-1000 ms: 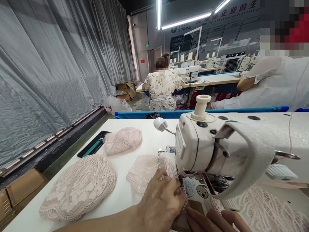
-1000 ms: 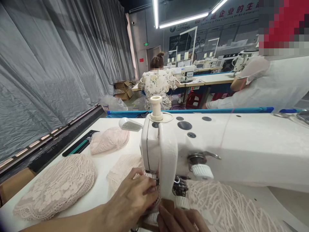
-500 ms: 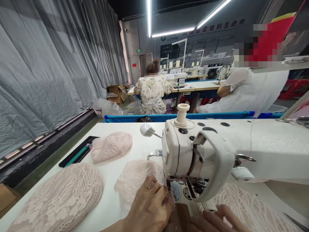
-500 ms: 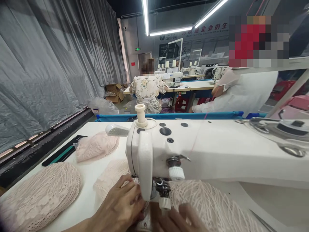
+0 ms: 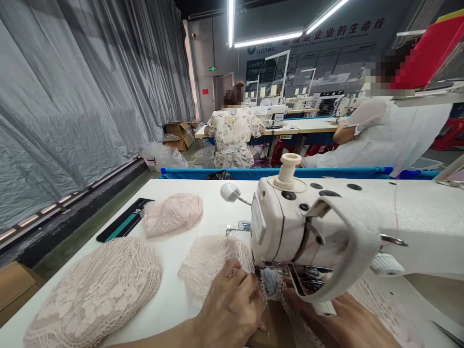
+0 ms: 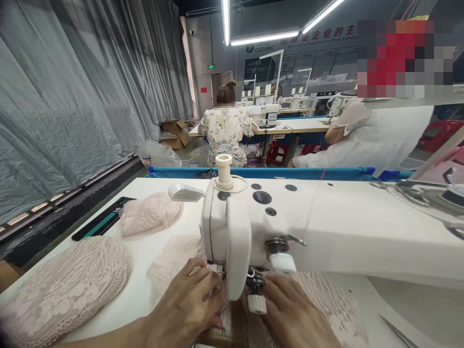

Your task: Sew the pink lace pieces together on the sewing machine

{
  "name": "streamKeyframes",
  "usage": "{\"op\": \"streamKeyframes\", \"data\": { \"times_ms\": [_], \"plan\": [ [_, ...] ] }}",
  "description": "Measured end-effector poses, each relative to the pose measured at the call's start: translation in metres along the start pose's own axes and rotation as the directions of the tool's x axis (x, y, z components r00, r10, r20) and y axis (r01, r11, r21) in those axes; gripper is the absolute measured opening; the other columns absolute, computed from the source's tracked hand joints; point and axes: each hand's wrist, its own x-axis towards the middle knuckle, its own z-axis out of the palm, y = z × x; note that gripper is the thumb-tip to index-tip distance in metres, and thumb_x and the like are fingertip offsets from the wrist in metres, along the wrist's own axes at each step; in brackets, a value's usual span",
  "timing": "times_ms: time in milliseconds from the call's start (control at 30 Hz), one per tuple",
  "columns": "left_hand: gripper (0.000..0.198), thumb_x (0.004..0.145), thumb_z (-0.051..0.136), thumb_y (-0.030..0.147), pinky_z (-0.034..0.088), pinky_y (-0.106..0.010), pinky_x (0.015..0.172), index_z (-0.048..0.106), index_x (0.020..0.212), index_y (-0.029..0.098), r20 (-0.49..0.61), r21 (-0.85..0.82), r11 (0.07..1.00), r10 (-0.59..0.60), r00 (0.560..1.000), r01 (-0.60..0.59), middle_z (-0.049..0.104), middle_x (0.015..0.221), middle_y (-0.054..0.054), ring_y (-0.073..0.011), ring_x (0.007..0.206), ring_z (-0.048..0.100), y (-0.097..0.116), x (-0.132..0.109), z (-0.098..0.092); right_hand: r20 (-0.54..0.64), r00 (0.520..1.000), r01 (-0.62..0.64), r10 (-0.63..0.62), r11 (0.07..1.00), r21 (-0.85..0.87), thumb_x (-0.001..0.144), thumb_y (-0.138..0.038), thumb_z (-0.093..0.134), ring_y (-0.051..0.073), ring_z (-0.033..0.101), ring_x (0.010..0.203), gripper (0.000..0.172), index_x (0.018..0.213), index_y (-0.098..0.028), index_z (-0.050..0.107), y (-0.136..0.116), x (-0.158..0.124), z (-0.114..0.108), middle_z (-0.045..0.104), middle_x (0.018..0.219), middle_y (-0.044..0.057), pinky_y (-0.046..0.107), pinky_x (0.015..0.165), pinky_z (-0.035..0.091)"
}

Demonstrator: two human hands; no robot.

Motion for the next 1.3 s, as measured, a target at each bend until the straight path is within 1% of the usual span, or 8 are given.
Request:
{"op": "streamKeyframes", "data": {
  "times_ms": [133, 300, 533, 733, 900, 1033, 1133, 1300],
  "plan": [
    [0.029, 0.090, 0.053, 0.040, 0.039, -0.033, 0.080, 0.054, 0.076, 0.015, 0.040, -0.013, 1.000, 0.002, 0.999, -0.001, 0.061, 0.084, -0.001, -0.0134, 0.073, 0.054, -0.003, -0.001, 0.003, 0.045, 0.999, -0.022, 0.017, 0.995, 0.101, 0.095, -0.020, 0.038, 0.017, 0.066, 0.094, 0.036, 0.077, -0.029, 0.068, -0.002, 0.004, 0.004, 0.071, 0.088, -0.001, 0.023, 0.075, 0.056],
    [0.032, 0.089, 0.052, 0.043, 0.038, -0.032, 0.079, 0.053, 0.074, 0.015, 0.040, -0.021, 1.000, 0.019, 0.999, -0.018, 0.060, 0.083, -0.001, -0.0130, 0.072, 0.053, -0.006, -0.001, 0.007, -0.004, 0.991, -0.128, 0.131, 0.975, 0.182, 0.093, -0.021, 0.040, 0.017, 0.069, 0.072, 0.034, 0.074, -0.028, 0.067, -0.003, 0.007, 0.014, 0.069, 0.074, 0.001, 0.022, 0.057, 0.056],
    [0.031, 0.089, 0.054, 0.042, 0.038, -0.032, 0.076, 0.054, 0.075, 0.014, 0.055, 0.042, 0.999, -0.007, 0.998, 0.005, 0.058, 0.076, 0.000, -0.0134, 0.070, 0.053, 0.000, 0.002, -0.003, -0.036, 0.995, -0.084, 0.094, 0.969, 0.234, 0.093, -0.025, 0.042, 0.021, 0.069, 0.087, 0.028, 0.088, -0.027, 0.070, -0.003, 0.007, 0.020, 0.072, 0.090, 0.004, 0.026, 0.070, 0.058],
    [0.025, 0.085, 0.061, 0.036, 0.039, -0.032, 0.079, 0.053, 0.075, 0.015, 0.026, 0.022, 1.000, 0.002, 1.000, -0.002, 0.058, 0.078, 0.001, -0.0121, 0.071, 0.054, -0.002, 0.002, -0.006, 0.035, 0.979, -0.201, 0.200, 0.923, 0.328, 0.093, -0.041, 0.043, 0.024, 0.066, 0.099, 0.032, 0.109, -0.025, 0.067, -0.004, 0.002, 0.023, 0.071, 0.104, 0.007, 0.031, 0.081, 0.057],
    [0.026, 0.084, 0.062, 0.037, 0.041, -0.031, 0.076, 0.052, 0.074, 0.015, -0.002, 0.044, 0.999, 0.018, 1.000, -0.018, 0.058, 0.080, 0.000, -0.0118, 0.070, 0.052, -0.004, 0.000, -0.001, 0.098, 0.989, -0.132, 0.107, 0.947, 0.294, 0.091, -0.042, 0.048, 0.022, 0.068, 0.095, 0.031, 0.112, -0.028, 0.067, 0.005, -0.005, 0.024, 0.071, 0.107, 0.005, 0.028, 0.077, 0.058],
    [0.017, 0.088, 0.055, 0.027, 0.041, -0.031, 0.076, 0.053, 0.077, 0.015, -0.003, 0.025, 1.000, 0.003, 1.000, -0.003, 0.057, 0.079, 0.001, -0.0112, 0.070, 0.052, -0.003, 0.001, -0.002, 0.085, 0.996, -0.030, 0.015, 0.983, 0.182, 0.089, -0.040, 0.050, 0.024, 0.066, 0.099, 0.034, 0.116, -0.025, 0.065, 0.009, -0.007, 0.025, 0.068, 0.113, 0.008, 0.029, 0.076, 0.058],
    [0.018, 0.089, 0.055, 0.030, 0.041, -0.031, 0.077, 0.054, 0.079, 0.015, 0.025, 0.022, 0.999, -0.025, 0.999, 0.025, 0.058, 0.082, 0.001, -0.0118, 0.072, 0.052, -0.001, 0.002, -0.004, 0.065, 0.996, 0.057, -0.065, 0.992, 0.117, 0.090, -0.035, 0.050, 0.026, 0.066, 0.099, 0.034, 0.120, -0.024, 0.062, 0.009, -0.005, 0.025, 0.067, 0.115, 0.009, 0.030, 0.070, 0.059],
    [0.023, 0.086, 0.061, 0.037, 0.039, -0.034, 0.086, 0.054, 0.081, 0.015, 0.063, 0.023, 0.999, -0.028, 0.998, 0.027, 0.059, 0.087, 0.000, -0.0131, 0.080, 0.054, -0.001, 0.000, -0.006, 0.070, 0.987, 0.139, -0.147, 0.984, 0.114, 0.086, -0.034, 0.057, 0.023, 0.068, 0.092, 0.029, 0.112, -0.025, 0.065, 0.013, -0.004, 0.024, 0.072, 0.096, 0.007, 0.024, 0.062, 0.058]
  ]
}}
